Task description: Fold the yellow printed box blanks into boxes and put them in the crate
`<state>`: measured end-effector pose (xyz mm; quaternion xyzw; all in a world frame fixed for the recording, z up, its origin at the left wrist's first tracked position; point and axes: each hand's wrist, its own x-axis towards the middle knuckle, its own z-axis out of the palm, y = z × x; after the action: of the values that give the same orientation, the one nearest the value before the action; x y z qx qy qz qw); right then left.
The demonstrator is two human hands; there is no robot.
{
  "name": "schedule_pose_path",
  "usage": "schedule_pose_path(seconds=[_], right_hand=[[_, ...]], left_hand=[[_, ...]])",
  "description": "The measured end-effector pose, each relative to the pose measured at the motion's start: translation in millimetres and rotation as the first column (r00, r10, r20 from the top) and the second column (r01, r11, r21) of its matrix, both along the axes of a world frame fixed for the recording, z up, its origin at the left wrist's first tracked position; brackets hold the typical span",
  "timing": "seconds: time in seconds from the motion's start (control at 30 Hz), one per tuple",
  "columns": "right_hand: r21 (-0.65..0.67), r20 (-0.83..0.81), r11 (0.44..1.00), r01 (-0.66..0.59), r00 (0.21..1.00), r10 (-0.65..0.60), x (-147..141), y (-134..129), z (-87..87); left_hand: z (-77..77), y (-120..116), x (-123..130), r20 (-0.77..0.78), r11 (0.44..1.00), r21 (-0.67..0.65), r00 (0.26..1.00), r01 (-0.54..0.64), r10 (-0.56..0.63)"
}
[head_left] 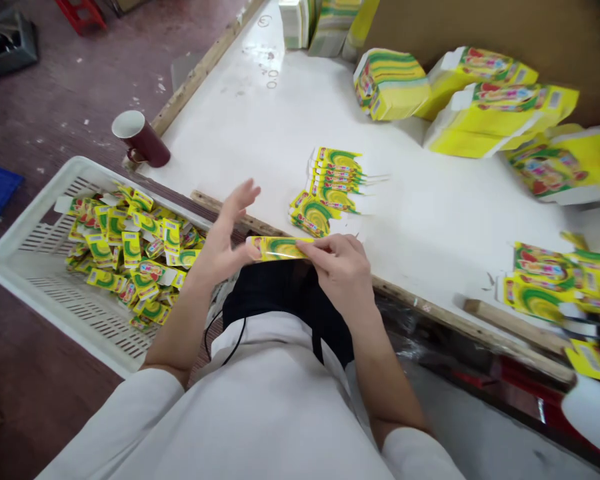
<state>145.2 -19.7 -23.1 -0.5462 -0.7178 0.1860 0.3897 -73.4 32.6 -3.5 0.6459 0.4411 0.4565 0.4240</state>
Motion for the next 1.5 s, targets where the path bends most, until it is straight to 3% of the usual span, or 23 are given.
schedule_pose_path(seconds=[0.03,0.13,0.2,0.27,0.3,0.37,0.47,0.5,0.57,0.63,0.7,0.8,0.9,1.0,1.13,1.37,1.5], right_hand=[[0.031,0.046,0.999,-0.032,0.998,0.031,0.8,-0.7,2.4],[0.138,0.067,0.989,-0.049,0.997,0.04,-0.7,-3.8,5.6],[0.173,-0.033,0.983,0.068,0.997,-0.063,-2.4,-5.9,3.2],[0.089,-0.226,0.983,0.158,0.965,-0.135,-5.4,-7.7,-2.7],[-0.004,-0.338,0.991,0.13,0.933,-0.124,-7.7,-8.2,-6.7],[-0.205,-0.552,0.975,-0.082,0.833,-0.046,-13.3,-8.0,-15.4],[-0.342,-0.748,0.853,-0.393,0.663,0.006,-19.8,-4.2,-26.3],[-0.351,-0.776,0.836,-0.423,0.631,-0.007,-20.7,-2.6,-28.5],[-0.349,-0.79,0.854,-0.386,0.611,-0.046,-21.5,-0.6,-30.2],[-0.314,-0.773,0.895,-0.318,0.632,-0.047,-21.8,-1.0,-28.5],[-0.236,-0.704,0.929,-0.286,0.709,0.039,-22.0,-3.7,-24.0],[-0.119,-0.448,0.941,-0.317,0.863,0.234,-20.1,-8.4,-16.7],[-0.061,-0.267,0.964,-0.26,0.934,0.235,-14.6,-9.2,-15.2],[-0.048,-0.281,0.989,-0.14,0.952,0.121,-7.4,-6.2,-18.6],[-0.098,-0.245,0.961,-0.26,0.942,0.23,-1.2,-0.8,-21.1],[-0.16,-0.152,0.933,-0.321,0.942,0.298,10.3,3.3,-8.4],[-0.136,-0.165,0.962,-0.238,0.963,0.215,-5.3,0.7,-7.8]], left_hand=[[5.7,-1.2,-2.6,-0.16,0.996,0.019,0.984,0.082,-0.078],[12.3,-10.1,3.5,-0.494,0.954,-0.074,0.82,0.292,-0.289],[8.5,-16.7,13.4,-0.566,0.959,-0.069,0.781,0.274,-0.264],[1.3,-22.6,23.0,-0.587,0.978,0.014,0.794,0.207,-0.159],[-2.6,-25.3,27.0,-0.59,0.978,0.055,0.797,0.202,-0.132],[-9.5,-30.7,33.0,-0.584,0.96,0.104,0.797,0.259,-0.152],[-15.5,-36.9,36.4,-0.547,0.925,0.169,0.813,0.341,-0.2],[-16.4,-38.1,36.0,-0.536,0.919,0.196,0.822,0.341,-0.191],[-17.4,-38.8,33.9,-0.533,0.917,0.233,0.831,0.323,-0.158],[-19.3,-37.6,31.5,-0.537,0.925,0.222,0.83,0.308,-0.148],[-23.3,-35.2,30.6,-0.513,0.937,0.164,0.838,0.31,-0.187],[-31.1,-31.2,32.3,-0.408,0.944,0.109,0.88,0.31,-0.242],[-33.0,-28.3,34.0,-0.365,0.966,0.112,0.914,0.233,-0.179],[-25.2,-26.2,30.9,-0.502,0.982,0.09,0.859,0.166,-0.099],[-13.8,-23.6,19.7,-0.652,0.987,0.093,0.757,0.129,-0.038],[-10.6,-22.3,13.6,-0.64,0.975,0.112,0.764,0.193,-0.077],[-9.6,-25.1,19.5,-0.678,0.971,0.166,0.735,0.17,-0.013]])
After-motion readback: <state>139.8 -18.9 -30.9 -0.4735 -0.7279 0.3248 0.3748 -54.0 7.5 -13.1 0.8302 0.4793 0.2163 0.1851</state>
